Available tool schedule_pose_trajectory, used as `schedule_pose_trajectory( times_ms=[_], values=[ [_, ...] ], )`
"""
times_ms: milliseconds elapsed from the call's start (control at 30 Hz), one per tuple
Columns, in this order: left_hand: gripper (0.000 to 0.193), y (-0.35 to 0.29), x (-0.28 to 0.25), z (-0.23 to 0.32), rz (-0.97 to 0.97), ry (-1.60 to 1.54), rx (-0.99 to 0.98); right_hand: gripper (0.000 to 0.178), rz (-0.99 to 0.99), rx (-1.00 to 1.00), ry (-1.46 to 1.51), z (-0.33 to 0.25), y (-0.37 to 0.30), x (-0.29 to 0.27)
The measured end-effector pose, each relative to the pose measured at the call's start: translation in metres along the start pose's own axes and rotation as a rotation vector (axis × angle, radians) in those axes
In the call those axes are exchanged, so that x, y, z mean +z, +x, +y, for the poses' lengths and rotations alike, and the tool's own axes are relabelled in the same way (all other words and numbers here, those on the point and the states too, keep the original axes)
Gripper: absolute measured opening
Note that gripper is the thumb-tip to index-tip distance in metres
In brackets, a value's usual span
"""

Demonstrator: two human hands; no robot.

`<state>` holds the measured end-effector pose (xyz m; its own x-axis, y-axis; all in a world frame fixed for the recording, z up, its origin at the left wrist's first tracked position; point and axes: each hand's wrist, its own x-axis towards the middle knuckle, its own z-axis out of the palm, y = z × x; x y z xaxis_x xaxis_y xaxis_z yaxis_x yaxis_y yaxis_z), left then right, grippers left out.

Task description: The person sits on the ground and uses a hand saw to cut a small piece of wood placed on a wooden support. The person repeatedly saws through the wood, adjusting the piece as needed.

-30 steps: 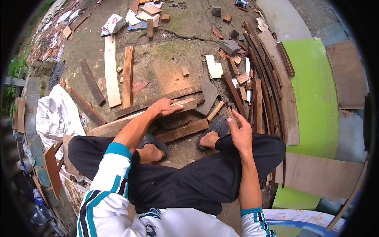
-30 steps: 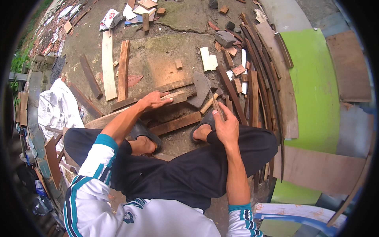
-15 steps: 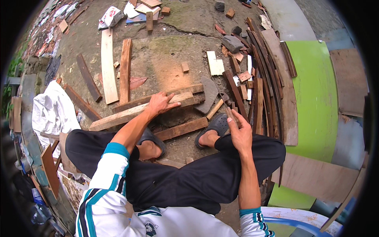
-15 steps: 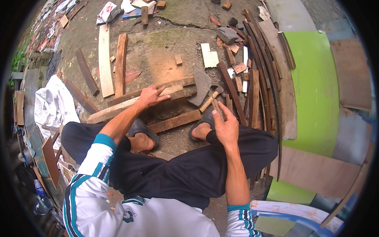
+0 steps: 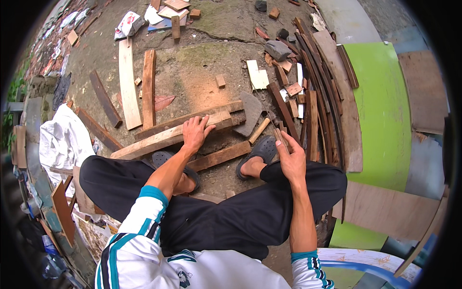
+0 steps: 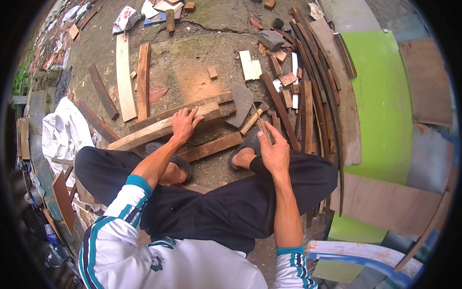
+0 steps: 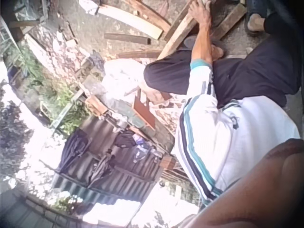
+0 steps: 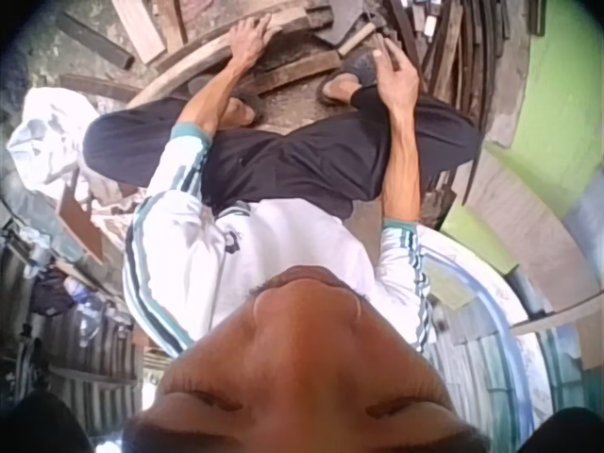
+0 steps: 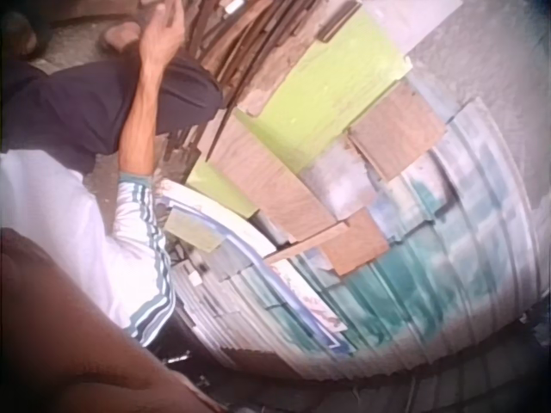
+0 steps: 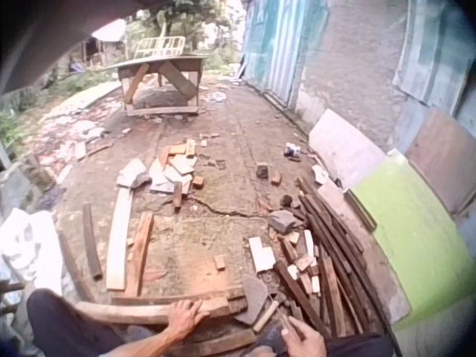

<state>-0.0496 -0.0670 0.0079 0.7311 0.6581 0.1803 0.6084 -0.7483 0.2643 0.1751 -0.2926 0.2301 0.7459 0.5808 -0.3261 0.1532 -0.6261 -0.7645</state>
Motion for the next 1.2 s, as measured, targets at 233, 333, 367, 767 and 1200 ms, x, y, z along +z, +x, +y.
schedule_pose_trajectory(
  times_ms=[233,333,367,767,1200],
  values=[
    [0.038,0.010,-0.003,-0.004,-0.051,-0.005,0.006,0.049,-0.112,0.121,0.248,-0.018,-0.017,0.002],
    [0.048,0.023,-0.005,-0.020,-0.171,-0.007,0.016,0.058,-0.194,0.087,0.356,-0.024,-0.040,0.014],
    [0.052,0.031,-0.014,-0.018,-0.202,-0.012,0.055,0.061,-0.208,0.072,0.402,-0.021,-0.048,0.018],
    [0.055,0.056,-0.019,-0.040,-0.376,-0.111,0.131,0.054,-0.128,-0.017,0.248,-0.027,-0.073,0.049],
    [0.056,0.070,-0.022,-0.039,-0.304,-0.142,-0.059,0.045,-0.095,-0.199,-0.031,-0.044,-0.069,0.072]
  ],
)
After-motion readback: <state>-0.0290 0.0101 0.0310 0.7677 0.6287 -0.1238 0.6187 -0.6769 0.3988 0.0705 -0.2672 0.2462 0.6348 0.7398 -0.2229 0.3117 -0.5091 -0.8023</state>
